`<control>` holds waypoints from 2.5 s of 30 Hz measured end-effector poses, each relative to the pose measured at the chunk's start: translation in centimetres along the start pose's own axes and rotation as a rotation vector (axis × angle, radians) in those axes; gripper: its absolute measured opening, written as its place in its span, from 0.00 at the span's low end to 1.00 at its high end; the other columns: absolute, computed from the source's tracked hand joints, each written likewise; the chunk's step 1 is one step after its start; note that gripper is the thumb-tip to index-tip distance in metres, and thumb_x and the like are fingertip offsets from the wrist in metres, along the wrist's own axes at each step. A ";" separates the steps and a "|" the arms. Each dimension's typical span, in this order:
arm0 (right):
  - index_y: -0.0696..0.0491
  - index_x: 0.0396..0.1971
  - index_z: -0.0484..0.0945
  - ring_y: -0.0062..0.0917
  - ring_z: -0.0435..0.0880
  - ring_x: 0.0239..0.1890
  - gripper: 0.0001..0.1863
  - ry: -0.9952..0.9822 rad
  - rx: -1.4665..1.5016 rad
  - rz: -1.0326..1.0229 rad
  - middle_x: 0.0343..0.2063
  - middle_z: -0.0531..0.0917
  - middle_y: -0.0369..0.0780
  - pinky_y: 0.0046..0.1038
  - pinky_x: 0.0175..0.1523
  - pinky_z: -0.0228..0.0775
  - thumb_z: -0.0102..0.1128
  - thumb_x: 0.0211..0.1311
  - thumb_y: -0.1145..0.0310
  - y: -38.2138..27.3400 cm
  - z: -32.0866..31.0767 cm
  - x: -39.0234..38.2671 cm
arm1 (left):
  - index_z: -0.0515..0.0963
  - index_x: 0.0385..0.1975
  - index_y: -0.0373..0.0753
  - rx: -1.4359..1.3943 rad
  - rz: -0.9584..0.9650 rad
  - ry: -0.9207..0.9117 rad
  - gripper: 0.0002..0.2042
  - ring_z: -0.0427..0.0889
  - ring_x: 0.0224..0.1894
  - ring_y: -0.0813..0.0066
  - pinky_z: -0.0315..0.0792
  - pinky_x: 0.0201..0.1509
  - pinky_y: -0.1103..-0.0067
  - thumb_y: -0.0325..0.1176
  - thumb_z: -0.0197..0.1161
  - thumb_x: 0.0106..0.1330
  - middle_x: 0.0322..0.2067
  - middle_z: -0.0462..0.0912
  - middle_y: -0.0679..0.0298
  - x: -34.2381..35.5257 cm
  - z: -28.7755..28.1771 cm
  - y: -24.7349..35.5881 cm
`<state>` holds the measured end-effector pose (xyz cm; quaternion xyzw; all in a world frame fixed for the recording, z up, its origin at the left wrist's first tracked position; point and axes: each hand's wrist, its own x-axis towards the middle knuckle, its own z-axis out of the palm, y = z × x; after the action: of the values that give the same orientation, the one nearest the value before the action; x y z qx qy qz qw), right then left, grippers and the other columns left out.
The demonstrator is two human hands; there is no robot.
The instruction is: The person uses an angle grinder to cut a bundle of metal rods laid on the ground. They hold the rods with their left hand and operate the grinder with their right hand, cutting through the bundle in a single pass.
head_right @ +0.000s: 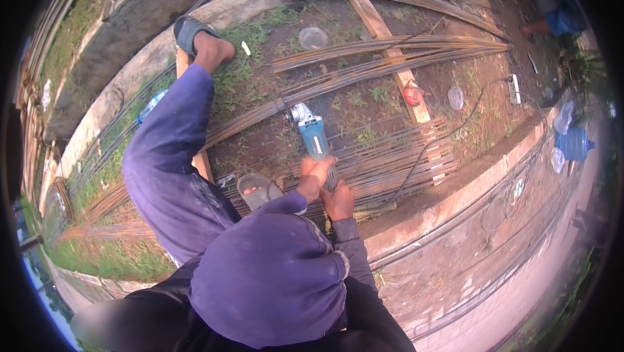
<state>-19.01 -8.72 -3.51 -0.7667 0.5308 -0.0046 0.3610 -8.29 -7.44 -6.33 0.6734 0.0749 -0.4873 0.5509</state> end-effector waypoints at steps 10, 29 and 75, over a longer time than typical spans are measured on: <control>0.66 0.29 0.76 0.56 0.82 0.37 0.24 -0.033 0.029 0.070 0.27 0.82 0.60 0.46 0.40 0.74 0.73 0.46 0.58 -0.7 -0.5 0.1 | 0.80 0.49 0.35 0.022 0.026 0.013 0.20 0.81 0.42 0.74 0.72 0.48 0.75 0.30 0.68 0.55 0.40 0.85 0.62 0.2 0.1 -0.1; 0.65 0.29 0.76 0.56 0.82 0.36 0.23 -0.009 0.003 0.062 0.27 0.82 0.60 0.47 0.40 0.74 0.72 0.46 0.58 -1.1 -0.3 0.2 | 0.83 0.30 0.33 0.035 0.097 0.065 0.15 0.85 0.31 0.65 0.73 0.38 0.68 0.39 0.71 0.52 0.27 0.85 0.55 0.5 0.1 -0.2; 0.65 0.29 0.78 0.54 0.83 0.37 0.23 -0.016 0.022 0.075 0.28 0.82 0.59 0.46 0.41 0.74 0.71 0.46 0.58 -1.6 -0.7 0.4 | 0.82 0.30 0.34 0.055 0.081 0.067 0.12 0.80 0.28 0.74 0.71 0.34 0.71 0.36 0.70 0.51 0.25 0.83 0.62 -0.6 0.0 1.8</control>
<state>-17.81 -9.17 -2.30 -0.7422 0.5563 0.0090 0.3735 -7.46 -7.81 -4.70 0.7066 0.0527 -0.4437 0.5487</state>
